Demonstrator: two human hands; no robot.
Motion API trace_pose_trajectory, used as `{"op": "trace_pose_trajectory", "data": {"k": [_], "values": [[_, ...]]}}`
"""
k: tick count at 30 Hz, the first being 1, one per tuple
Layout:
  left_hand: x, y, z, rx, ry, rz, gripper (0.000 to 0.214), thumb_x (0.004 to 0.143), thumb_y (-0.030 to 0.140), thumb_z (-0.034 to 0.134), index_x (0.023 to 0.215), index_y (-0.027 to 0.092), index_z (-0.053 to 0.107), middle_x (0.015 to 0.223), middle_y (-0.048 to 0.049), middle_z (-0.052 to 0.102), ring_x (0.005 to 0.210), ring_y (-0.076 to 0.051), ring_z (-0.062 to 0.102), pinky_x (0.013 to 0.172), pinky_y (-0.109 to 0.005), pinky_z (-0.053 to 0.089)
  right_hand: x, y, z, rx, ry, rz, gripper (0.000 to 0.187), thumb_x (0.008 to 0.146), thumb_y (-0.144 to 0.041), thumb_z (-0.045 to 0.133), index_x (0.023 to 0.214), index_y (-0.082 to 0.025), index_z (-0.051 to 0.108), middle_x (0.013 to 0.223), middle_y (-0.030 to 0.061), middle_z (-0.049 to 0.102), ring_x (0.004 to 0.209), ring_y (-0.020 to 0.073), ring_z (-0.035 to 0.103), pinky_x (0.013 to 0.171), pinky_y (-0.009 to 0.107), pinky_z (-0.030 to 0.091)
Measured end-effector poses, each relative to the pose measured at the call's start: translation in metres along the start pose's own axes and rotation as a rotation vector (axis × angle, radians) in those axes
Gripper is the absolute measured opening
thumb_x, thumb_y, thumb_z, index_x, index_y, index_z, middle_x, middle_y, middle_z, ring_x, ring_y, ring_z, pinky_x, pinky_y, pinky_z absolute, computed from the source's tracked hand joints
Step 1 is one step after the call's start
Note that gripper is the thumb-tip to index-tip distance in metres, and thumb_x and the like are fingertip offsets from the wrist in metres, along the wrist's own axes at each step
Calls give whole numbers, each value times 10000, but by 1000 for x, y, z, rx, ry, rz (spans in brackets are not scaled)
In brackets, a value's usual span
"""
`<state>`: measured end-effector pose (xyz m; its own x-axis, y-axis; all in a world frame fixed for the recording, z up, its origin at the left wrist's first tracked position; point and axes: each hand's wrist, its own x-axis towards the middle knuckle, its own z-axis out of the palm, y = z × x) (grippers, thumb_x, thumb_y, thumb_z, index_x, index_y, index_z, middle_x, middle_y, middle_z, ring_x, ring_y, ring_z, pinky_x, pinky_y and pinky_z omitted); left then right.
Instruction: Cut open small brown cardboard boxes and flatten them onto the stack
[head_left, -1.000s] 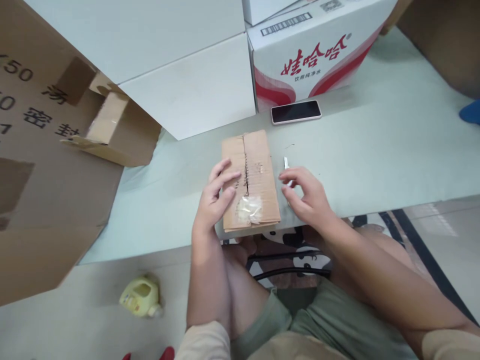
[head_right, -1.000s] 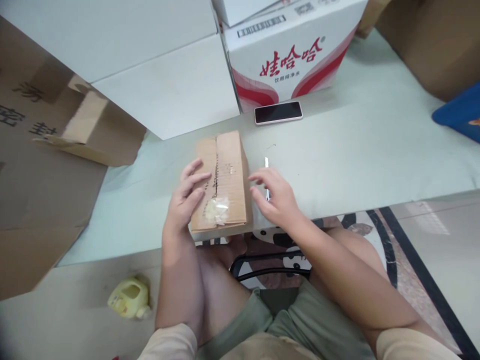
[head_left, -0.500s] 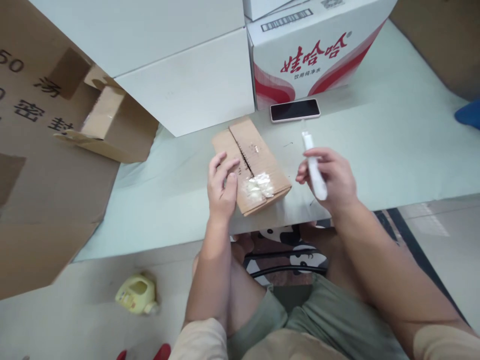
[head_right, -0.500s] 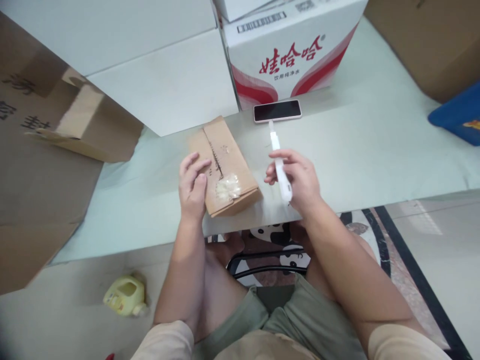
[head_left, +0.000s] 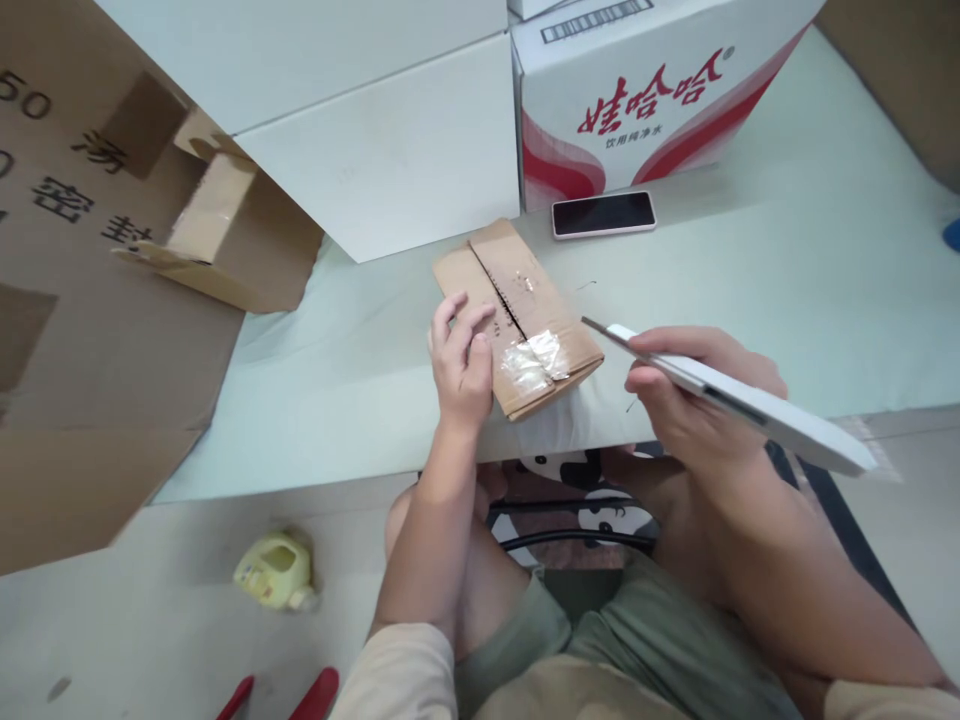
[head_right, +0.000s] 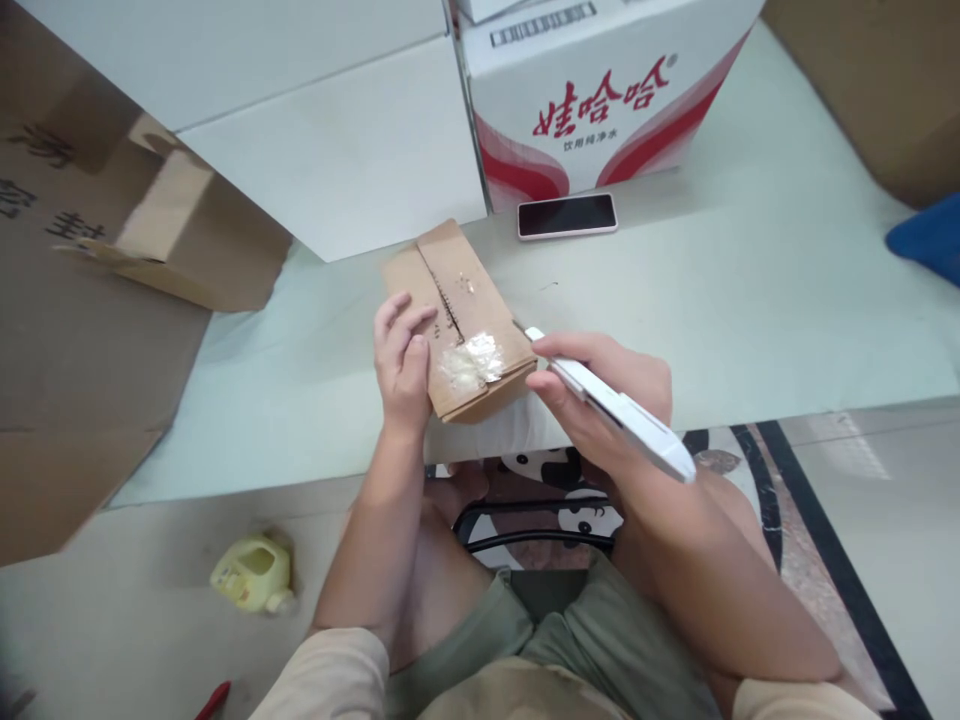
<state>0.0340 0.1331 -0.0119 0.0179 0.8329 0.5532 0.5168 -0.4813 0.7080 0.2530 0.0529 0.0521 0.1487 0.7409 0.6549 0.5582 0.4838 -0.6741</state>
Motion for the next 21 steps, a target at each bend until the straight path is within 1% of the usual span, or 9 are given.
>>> {"op": "trace_pose_trajectory", "data": {"k": [2,5,7,9,11,15,18,21], "values": [[0,1,1,2,-5,-10,542,1028,614,385,1170,226,736,1394,-131,590,1380,-319,534,1209,-540,388,-1,-5,4,-11,-28,-43,164,952,-387,687,890,-236,700,617,-27,676,448,87,560,444,217,431],[1,3,1,6,0,-15,554,1027,621,379,1167,221,736,1392,-134,594,1373,-320,543,1205,-534,392,-4,-12,14,-61,-135,-60,99,958,-311,639,923,-242,700,626,-31,690,440,86,552,458,215,427],[1,4,0,8,1,-13,552,1028,618,379,1170,221,736,1392,-133,596,1369,-317,551,1204,-525,395,-6,-15,20,-100,-203,-42,121,962,-282,608,980,-243,721,685,-11,736,477,96,597,496,218,456],[1,5,0,15,-8,-14,547,1029,611,378,1172,223,735,1393,-131,597,1371,-313,553,1202,-516,401,-8,-17,23,-117,-242,-29,152,961,-263,595,1008,-240,738,724,1,762,509,102,632,530,216,480],[1,5,0,26,-17,-16,549,1030,612,370,1168,226,735,1391,-128,598,1375,-310,553,1200,-508,408,-9,-17,25,-144,-250,-42,160,953,-239,595,995,-235,749,726,1,768,521,101,643,551,212,492],[0,7,0,40,-16,-14,553,1030,612,352,1165,235,735,1386,-118,600,1374,-304,551,1196,-504,413,-13,-19,29,-219,-226,-110,184,932,-186,587,979,-226,761,667,-14,741,515,95,623,555,208,478],[0,7,1,38,-15,-9,526,1037,572,360,1164,226,736,1385,-122,605,1367,-305,551,1190,-509,411,-15,-22,35,-260,-224,-138,194,932,-167,580,969,-212,765,646,-15,726,506,87,605,548,202,458],[0,8,1,44,-15,-16,479,1039,514,379,1161,220,736,1391,-124,603,1367,-306,546,1195,-508,399,-15,-26,40,-319,-213,-129,200,944,-167,564,924,-205,759,618,-19,702,492,79,584,539,200,431]]}}
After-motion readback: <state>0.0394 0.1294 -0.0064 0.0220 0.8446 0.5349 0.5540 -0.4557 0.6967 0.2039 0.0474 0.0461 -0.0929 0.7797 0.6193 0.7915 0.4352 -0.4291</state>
